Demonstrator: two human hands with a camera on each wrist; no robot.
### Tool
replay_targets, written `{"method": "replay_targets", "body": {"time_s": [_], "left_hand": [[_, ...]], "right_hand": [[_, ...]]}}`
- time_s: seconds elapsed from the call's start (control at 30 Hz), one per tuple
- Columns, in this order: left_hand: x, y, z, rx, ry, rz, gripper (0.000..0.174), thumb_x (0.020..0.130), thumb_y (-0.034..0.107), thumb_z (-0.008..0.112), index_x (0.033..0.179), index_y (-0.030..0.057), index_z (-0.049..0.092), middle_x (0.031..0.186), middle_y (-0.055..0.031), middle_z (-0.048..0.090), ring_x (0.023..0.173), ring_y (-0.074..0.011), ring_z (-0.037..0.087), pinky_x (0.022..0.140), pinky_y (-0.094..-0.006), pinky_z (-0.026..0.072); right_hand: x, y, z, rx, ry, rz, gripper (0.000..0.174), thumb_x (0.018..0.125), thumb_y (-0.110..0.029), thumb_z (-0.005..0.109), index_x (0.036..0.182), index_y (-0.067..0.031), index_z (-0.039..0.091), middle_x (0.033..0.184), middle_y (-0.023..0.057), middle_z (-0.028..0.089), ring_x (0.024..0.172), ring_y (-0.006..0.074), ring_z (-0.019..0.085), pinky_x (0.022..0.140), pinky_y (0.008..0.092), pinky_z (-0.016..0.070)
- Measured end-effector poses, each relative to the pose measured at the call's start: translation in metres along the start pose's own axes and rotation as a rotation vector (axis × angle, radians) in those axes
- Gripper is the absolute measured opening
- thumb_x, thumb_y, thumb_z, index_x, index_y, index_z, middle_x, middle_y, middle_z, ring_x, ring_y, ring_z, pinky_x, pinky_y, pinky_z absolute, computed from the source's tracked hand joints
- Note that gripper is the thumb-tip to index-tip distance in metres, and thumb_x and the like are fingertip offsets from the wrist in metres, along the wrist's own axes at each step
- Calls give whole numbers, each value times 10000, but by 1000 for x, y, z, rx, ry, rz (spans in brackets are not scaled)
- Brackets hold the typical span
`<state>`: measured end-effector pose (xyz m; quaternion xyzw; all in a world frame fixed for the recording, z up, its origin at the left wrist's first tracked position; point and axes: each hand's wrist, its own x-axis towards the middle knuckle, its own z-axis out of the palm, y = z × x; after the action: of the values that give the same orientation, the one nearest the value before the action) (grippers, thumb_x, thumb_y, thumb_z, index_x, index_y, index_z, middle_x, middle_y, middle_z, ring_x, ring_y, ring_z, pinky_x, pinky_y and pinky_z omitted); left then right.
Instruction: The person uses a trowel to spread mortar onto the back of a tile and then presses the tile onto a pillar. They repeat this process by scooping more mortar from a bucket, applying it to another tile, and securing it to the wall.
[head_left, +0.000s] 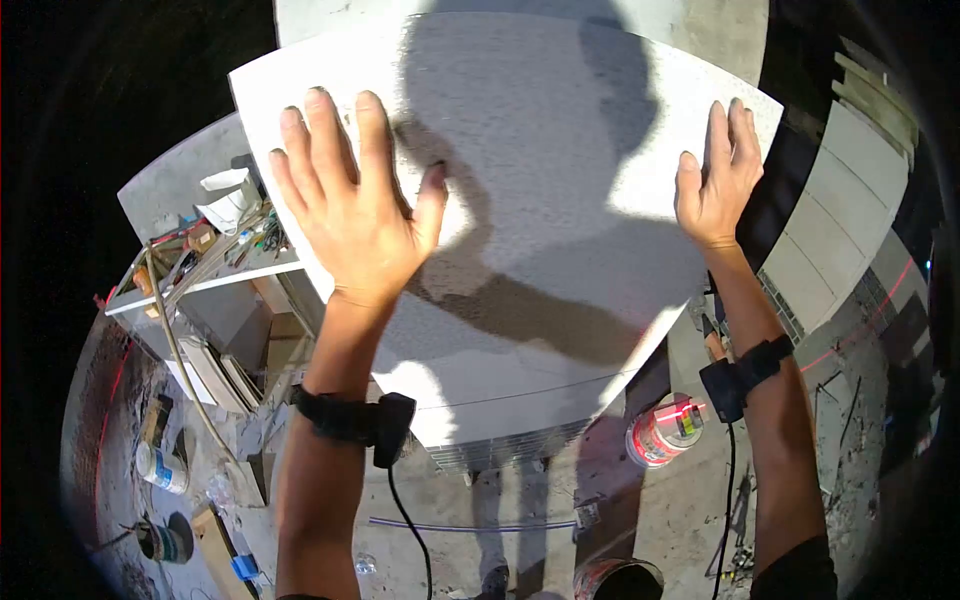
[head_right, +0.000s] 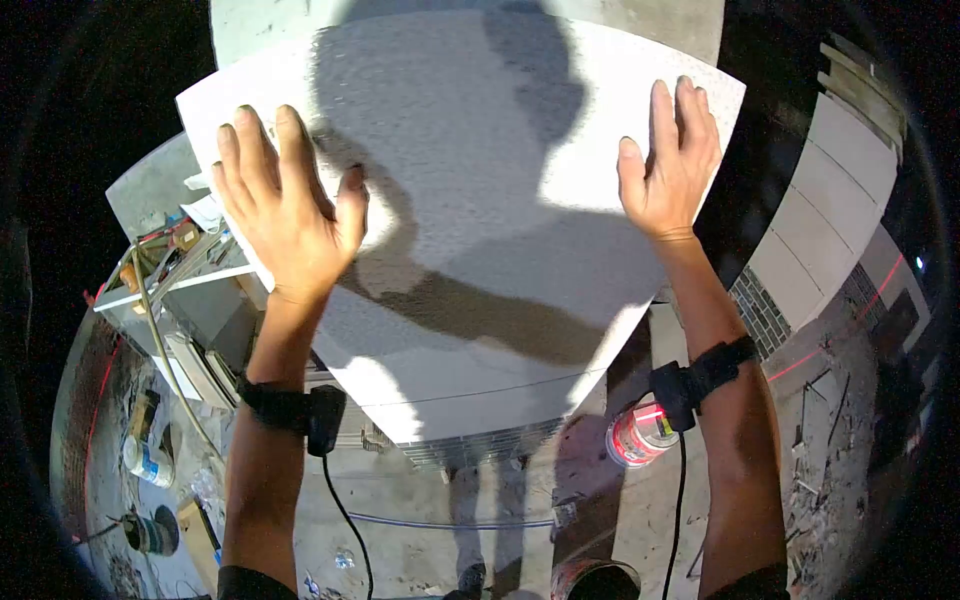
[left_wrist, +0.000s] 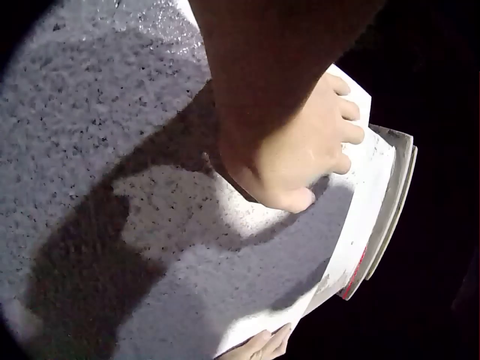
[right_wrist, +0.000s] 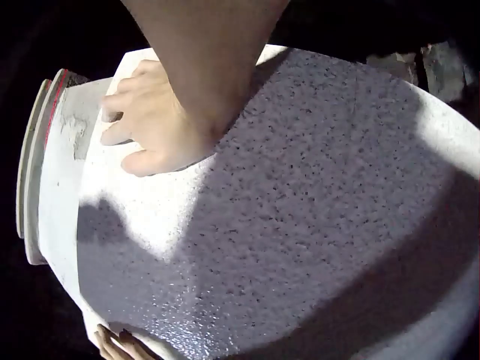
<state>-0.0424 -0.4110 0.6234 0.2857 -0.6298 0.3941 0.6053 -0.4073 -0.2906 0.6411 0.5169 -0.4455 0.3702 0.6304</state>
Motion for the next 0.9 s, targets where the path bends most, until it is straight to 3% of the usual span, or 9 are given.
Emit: {"method": "replay_targets", "body": {"time_s": [0.03, 0.2, 0.37, 0.4, 0.5, 0.57, 0.77, 0.9], "left_hand": [[0, 0, 3, 10, 12, 8, 735, 905, 454, 645, 1477, 14, 504, 1541, -311, 386, 1441, -519, 333, 1168, -632, 254], [1, 4, 6, 40, 66, 69, 680, 946, 413, 615, 1482, 11, 496, 1538, -294, 395, 1446, -483, 339, 1181, -593, 256], [-1, 8, 11, 93, 72, 96, 672, 970, 405, 581, 1518, 35, 459, 1585, -273, 346, 1483, -446, 297, 1187, -577, 225], [-2, 6, 13, 81, 70, 103, 676, 972, 414, 580, 1531, 56, 453, 1596, -259, 341, 1492, -428, 290, 1190, -575, 216], [-1, 6, 15, 122, 73, 113, 694, 975, 435, 578, 1551, 77, 433, 1601, -239, 340, 1491, -406, 294, 1184, -549, 224], [-2, 4, 17, 135, 87, 130, 692, 973, 436, 587, 1554, 92, 436, 1597, -233, 345, 1484, -391, 306, 1171, -539, 234], [1, 2, 20, 134, 124, 133, 688, 959, 456, 617, 1532, 103, 474, 1575, -221, 374, 1435, -372, 360, 1136, -519, 278], [4, -1, 21, 99, 154, 158, 661, 974, 479, 593, 1521, 121, 493, 1569, -216, 381, 1397, -368, 388, 1116, -512, 296]], "right_hand": [[-4, 5, 6, 33, 15, 5, 635, 937, -332, 598, 1501, -59, 497, 1546, 262, 403, 1433, 452, 370, 1193, 548, 253], [-11, 11, 7, 10, -40, 10, 696, 919, -343, 647, 1538, -90, 456, 1598, 194, 375, 1478, 428, 326, 1203, 559, 223], [-16, 14, 8, 64, 50, -6, 609, 882, -329, 714, 1421, -66, 608, 1609, 121, 380, 1478, 359, 333, 1182, 536, 255], [-15, 14, 6, 95, 82, -57, 560, 919, -217, 669, 1398, 62, 591, 1616, 153, 366, 1481, 346, 337, 1179, 456, 277], [-10, 8, 3, -52, 64, -57, 558, 936, -216, 662, 1434, 21, 572, 1609, 160, 378, 1487, 318, 347, 1182, 443, 295], [-6, 15, 8, 214, 147, -83, 620, 979, -286, 544, 1475, 78, 469, 1538, 287, 427, 1415, 465, 414, 1200, 535, 295], [-1, 20, 10, 160, 154, -128, 612, 978, -280, 533, 1469, 79, 463, 1539, 290, 418, 1402, 479, 410, 1185, 548, 302], [0, 19, 2, 118, 45, -89, 622, 984, -293, 525, 1488, 63, 445, 1556, 288, 390, 1423, 472, 379, 1195, 549, 280]]}}
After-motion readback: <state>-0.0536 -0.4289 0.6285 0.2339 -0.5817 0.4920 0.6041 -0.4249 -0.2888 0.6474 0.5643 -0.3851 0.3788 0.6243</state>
